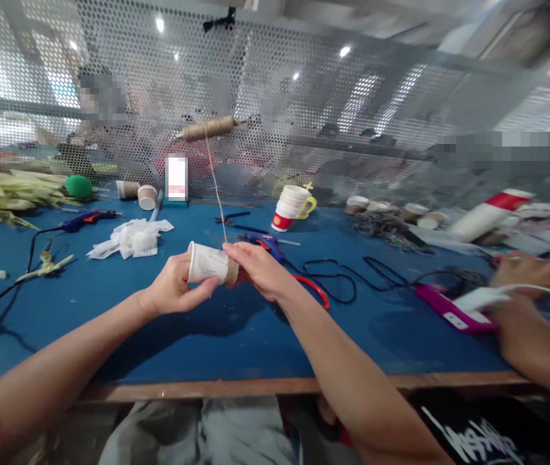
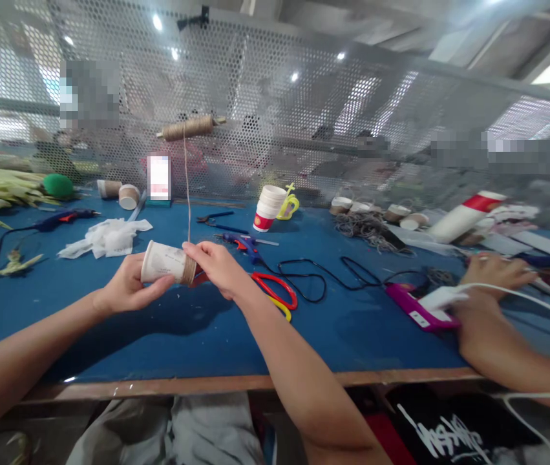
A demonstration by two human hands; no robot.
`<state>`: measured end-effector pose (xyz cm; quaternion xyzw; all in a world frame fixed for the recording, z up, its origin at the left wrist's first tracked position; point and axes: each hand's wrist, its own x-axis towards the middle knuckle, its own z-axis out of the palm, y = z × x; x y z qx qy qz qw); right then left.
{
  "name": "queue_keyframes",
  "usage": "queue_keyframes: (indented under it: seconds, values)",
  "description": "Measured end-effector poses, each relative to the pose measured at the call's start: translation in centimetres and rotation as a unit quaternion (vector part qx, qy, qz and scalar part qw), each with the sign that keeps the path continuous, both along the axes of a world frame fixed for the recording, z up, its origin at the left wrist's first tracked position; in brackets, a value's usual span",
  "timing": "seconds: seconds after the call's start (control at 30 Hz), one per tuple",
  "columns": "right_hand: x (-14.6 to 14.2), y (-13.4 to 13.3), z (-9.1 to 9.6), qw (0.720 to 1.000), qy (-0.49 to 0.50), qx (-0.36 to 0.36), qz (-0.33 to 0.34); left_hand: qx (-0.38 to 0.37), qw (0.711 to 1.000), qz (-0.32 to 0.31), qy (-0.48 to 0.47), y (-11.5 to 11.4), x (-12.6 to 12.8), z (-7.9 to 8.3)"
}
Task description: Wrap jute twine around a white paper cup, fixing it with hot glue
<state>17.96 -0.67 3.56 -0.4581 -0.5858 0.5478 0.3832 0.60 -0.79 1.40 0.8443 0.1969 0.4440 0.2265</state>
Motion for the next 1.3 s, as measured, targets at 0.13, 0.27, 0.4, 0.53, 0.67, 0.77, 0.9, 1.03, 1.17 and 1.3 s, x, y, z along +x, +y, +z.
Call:
queue_keyframes:
  seconds: [0.13, 0.27, 0.4, 0.53, 0.67, 0.77, 0.9, 1.03, 1.17, 1.3]
  values:
    - [0.2, 0.2, 0.1, 0.991, -0.085, 0.089, -0.054, -0.324, 0.944, -0.023, -0.064, 0.5, 0.2, 0.2]
    - [0.3, 0.4, -0.2, 0.966, -0.172, 0.178, -0.069, -0.524, 0.836, -0.052, -0.155, 1.1, 0.7, 0.9]
    - [0.1, 0.6, -0.2, 0.971, -0.157, 0.167, -0.062, -0.539, 0.824, -0.015, -0.176, 1.3, 1.2, 1.7]
    - [0.2, 0.8, 0.3, 0.984, -0.111, 0.124, -0.057, -0.483, 0.859, 0.016, -0.167, 1.3, 1.5, 1.9]
    - [0.3, 1.0, 0.5, 0.980, -0.112, 0.154, -0.062, -0.450, 0.876, 0.027, -0.171, 0.9, 1.5, 1.1]
    - [0.2, 1.0, 0.0, 0.983, -0.075, 0.161, -0.046, -0.459, 0.869, 0.046, -0.179, 0.5, 1.4, 0.2]
    - [-0.2, 0.8, -0.6, 0.990, -0.055, 0.130, -0.012, -0.463, 0.872, 0.040, -0.157, 0.1, 1.3, -0.4]
    - [-0.4, 0.8, -0.7, 0.992, -0.054, 0.112, -0.013, -0.469, 0.869, 0.040, -0.151, -0.2, 1.3, -0.4]
    - [-0.2, 0.8, -0.8, 0.994, -0.050, 0.099, -0.018, -0.474, 0.865, 0.037, -0.159, -0.3, 1.3, -0.5]
    - [-0.1, 0.8, -1.0, 0.994, -0.051, 0.092, -0.024, -0.471, 0.865, 0.029, -0.172, -0.2, 1.2, -0.8]
